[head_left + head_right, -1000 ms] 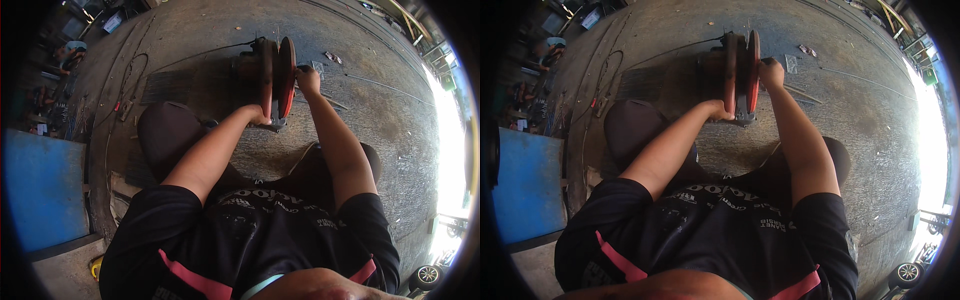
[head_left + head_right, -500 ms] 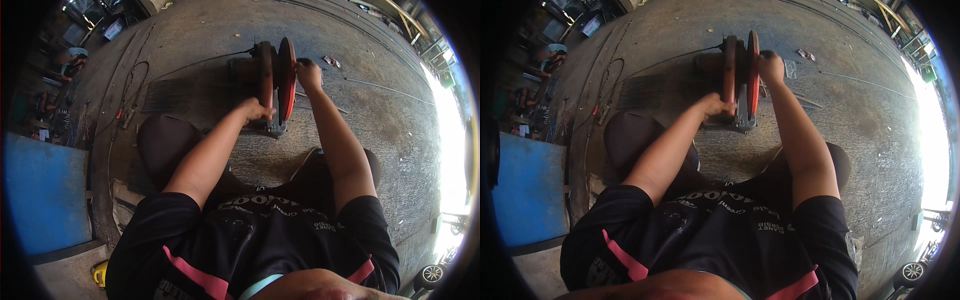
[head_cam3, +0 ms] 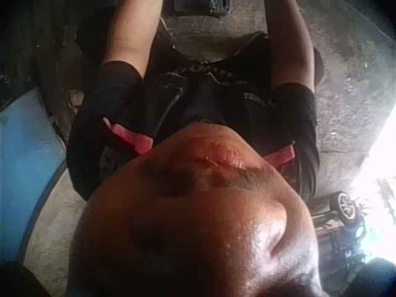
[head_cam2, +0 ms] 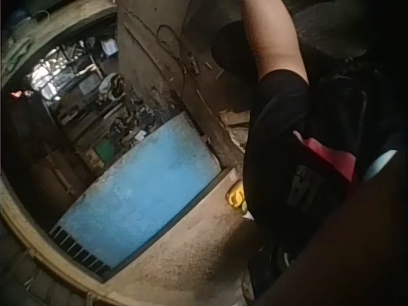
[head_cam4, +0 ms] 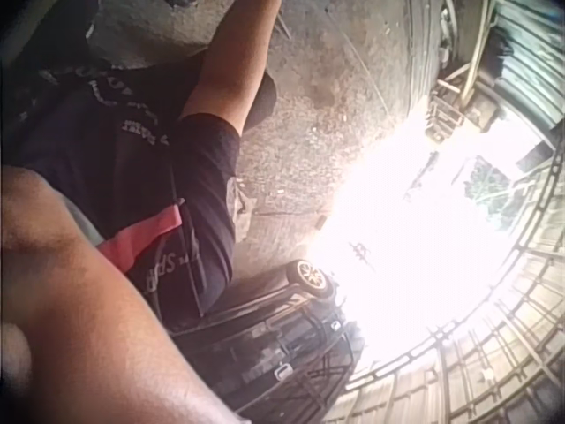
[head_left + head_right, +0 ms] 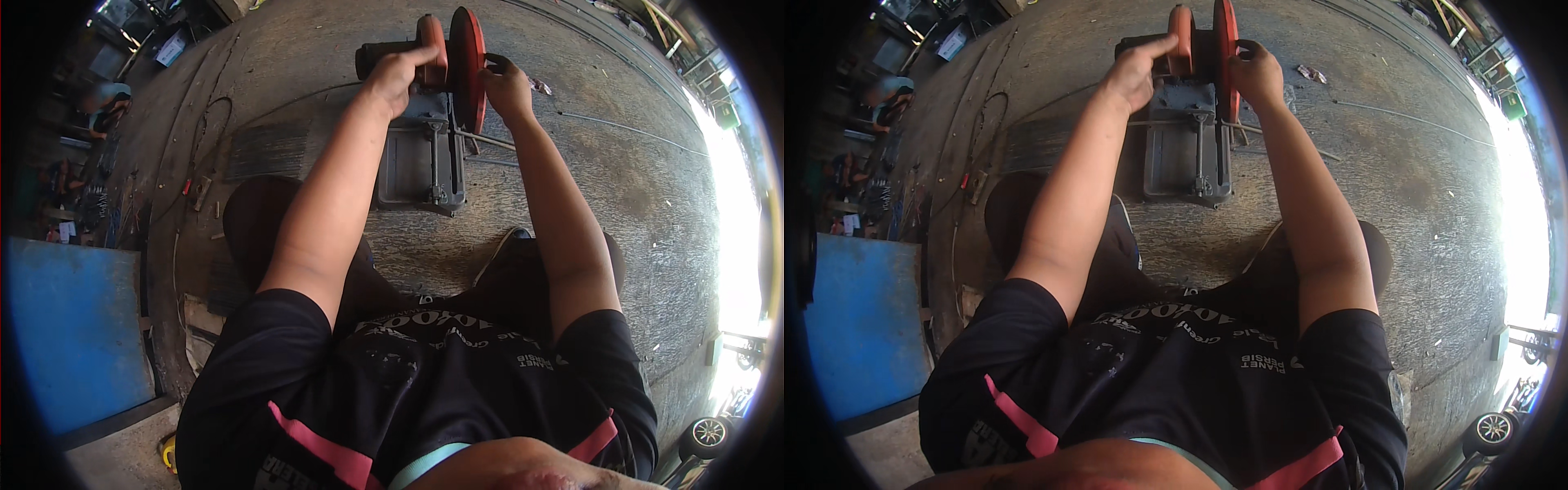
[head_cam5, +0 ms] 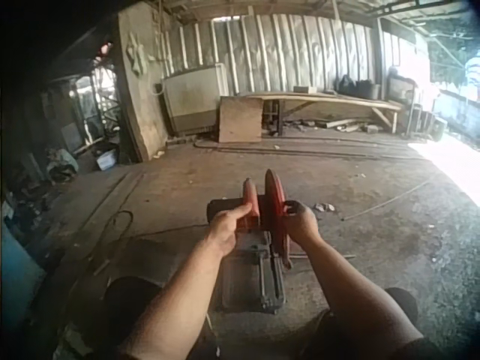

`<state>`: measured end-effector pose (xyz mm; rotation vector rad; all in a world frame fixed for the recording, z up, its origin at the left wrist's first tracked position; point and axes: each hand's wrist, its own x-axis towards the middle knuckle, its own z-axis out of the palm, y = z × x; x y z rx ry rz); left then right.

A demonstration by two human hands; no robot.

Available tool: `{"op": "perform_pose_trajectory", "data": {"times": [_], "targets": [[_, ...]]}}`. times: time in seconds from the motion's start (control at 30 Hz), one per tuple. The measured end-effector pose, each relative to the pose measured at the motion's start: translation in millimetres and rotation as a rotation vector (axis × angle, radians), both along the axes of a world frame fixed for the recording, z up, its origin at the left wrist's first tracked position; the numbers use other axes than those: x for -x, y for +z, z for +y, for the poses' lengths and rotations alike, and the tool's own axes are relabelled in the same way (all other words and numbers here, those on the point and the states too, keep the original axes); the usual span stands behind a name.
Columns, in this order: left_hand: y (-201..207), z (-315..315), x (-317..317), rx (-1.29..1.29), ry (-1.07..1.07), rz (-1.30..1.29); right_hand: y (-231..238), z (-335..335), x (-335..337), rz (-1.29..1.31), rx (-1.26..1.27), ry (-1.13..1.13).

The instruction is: Cutting metal bars using a chop saw.

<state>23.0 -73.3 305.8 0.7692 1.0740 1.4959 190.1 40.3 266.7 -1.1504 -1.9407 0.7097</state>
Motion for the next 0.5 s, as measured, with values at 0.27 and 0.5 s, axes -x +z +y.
{"op": "perform_pose_trajectory", "data": {"times": [0.27, 0.5], "targets": [[27.4, 38.4, 12.9, -0.046, 0.156, -0.035, -1.8, 2.4, 4.0, 0.059, -0.081, -0.003], [-55.1, 17.6, 25.1, 0.081, 0.267, -0.212, -16.2, 10.0, 10.6, 0.093, -0.193, -0.016]]}}
